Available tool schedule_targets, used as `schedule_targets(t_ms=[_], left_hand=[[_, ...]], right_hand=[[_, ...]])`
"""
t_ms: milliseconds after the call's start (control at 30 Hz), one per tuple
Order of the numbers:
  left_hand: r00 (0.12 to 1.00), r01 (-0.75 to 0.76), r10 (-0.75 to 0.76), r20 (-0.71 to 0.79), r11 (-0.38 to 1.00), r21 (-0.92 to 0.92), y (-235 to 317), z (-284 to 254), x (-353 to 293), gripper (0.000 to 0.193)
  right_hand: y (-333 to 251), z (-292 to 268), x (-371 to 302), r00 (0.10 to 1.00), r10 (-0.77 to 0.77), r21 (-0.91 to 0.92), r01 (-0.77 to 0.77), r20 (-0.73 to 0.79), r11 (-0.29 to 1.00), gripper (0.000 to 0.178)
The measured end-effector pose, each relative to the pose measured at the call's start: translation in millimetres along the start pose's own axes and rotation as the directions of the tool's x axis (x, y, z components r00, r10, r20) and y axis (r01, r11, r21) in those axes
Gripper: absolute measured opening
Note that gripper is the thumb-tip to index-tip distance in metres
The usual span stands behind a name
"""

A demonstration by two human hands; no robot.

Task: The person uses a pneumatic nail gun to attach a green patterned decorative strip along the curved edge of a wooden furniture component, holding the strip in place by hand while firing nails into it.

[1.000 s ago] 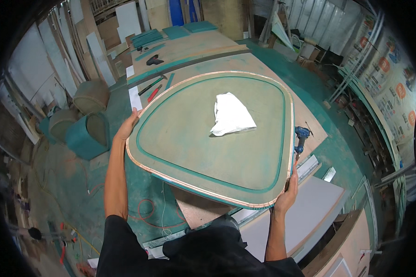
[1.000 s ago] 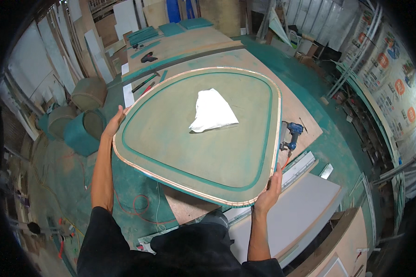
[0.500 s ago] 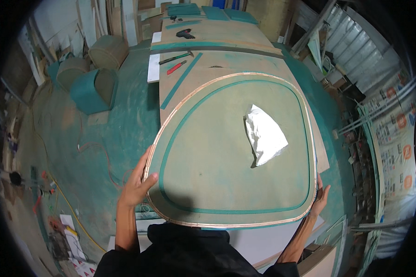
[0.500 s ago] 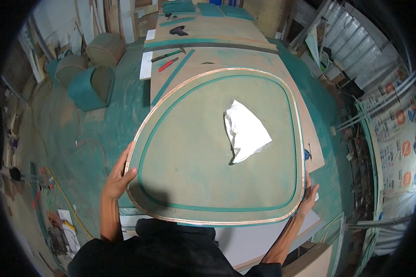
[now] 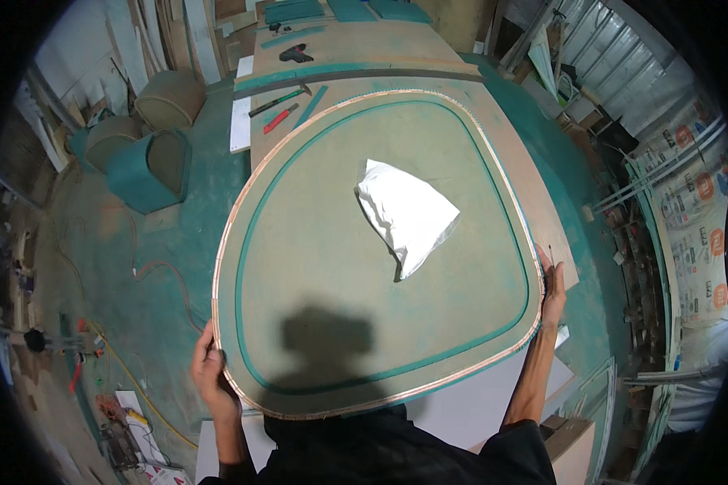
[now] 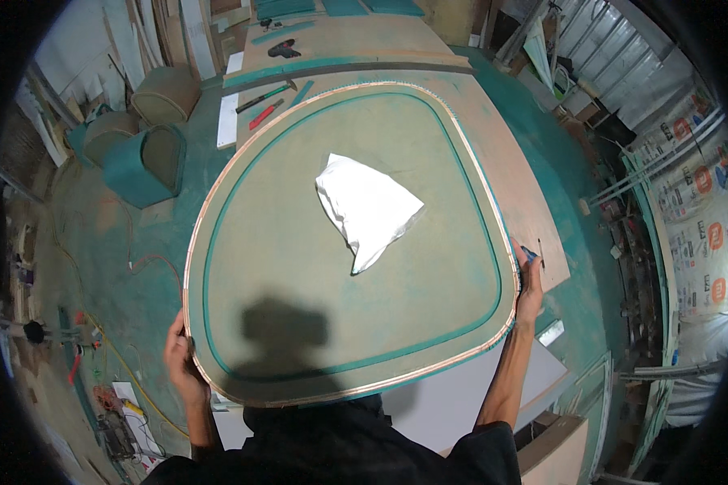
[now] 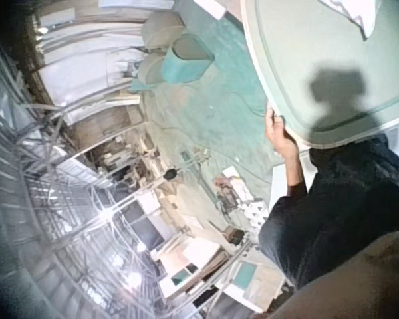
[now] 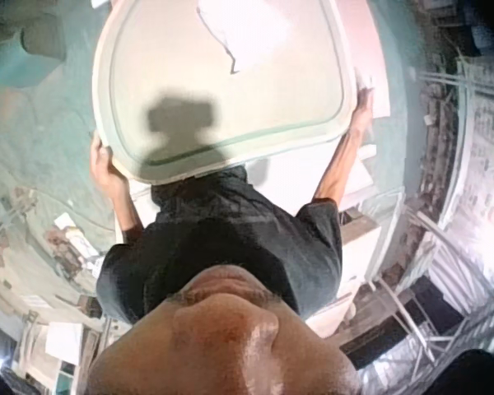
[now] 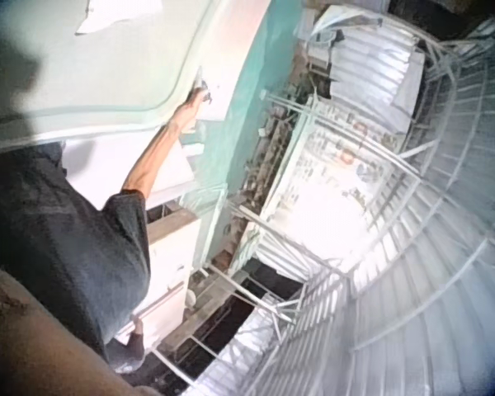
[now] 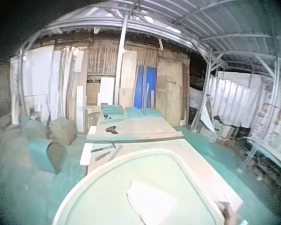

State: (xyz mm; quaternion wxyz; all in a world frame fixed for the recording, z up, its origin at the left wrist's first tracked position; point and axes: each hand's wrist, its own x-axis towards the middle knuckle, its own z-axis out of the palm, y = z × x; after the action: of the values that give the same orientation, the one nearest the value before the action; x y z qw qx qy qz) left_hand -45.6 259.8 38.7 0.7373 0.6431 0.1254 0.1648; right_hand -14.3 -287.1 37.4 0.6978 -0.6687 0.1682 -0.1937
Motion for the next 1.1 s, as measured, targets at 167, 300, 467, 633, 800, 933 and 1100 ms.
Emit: schedule_targets(t_ms=[167, 300, 467, 633, 800, 933, 1100], left_hand=[[0.964, 0.256, -0.255, 0.071, 0.966, -0.016, -12, -28, 93, 0.048], [0.904, 0.236, -0.143, 0.403, 0.953, -0.192, -19, 32, 192, 0.057], [0.627, 0.319, -0.036, 0.779, 0.923, -0.214, -38, 96, 250, 0.061], [0.573, 0.310, 0.031, 0.819, 0.917, -0.252, -52, 90, 246, 0.065], [0.639, 0.300, -0.076, 0.765, 0.941, -0.157, -38, 96, 178, 0.070], [0.726, 0.075, 0.030, 0.687, 0.990, -0.122, -43, 90, 118, 0.077], [0.815, -0.004, 0.085, 0.574, 0.990, -0.142, -55, 91, 70, 0.080]], right_hand=[[6, -5, -1, 0.999, 0.030, 0.118, -0.027, -0.027, 0.993, 0.069], [6, 0, -27, 0.982, 0.039, 0.182, -0.005, -0.184, 0.983, 0.065], [21, 58, -122, 0.912, 0.062, 0.373, 0.103, -0.405, 0.922, 0.055], [22, 92, -125, 0.793, -0.021, 0.148, 0.140, -0.609, 0.979, 0.063], [17, 31, -76, 0.875, -0.011, 0.133, 0.086, -0.483, 0.987, 0.059], [26, -23, -16, 0.978, -0.001, 0.181, 0.039, -0.207, 0.983, 0.061], [43, -59, 43, 0.992, 0.034, 0.162, -0.013, -0.125, 0.987, 0.054]])
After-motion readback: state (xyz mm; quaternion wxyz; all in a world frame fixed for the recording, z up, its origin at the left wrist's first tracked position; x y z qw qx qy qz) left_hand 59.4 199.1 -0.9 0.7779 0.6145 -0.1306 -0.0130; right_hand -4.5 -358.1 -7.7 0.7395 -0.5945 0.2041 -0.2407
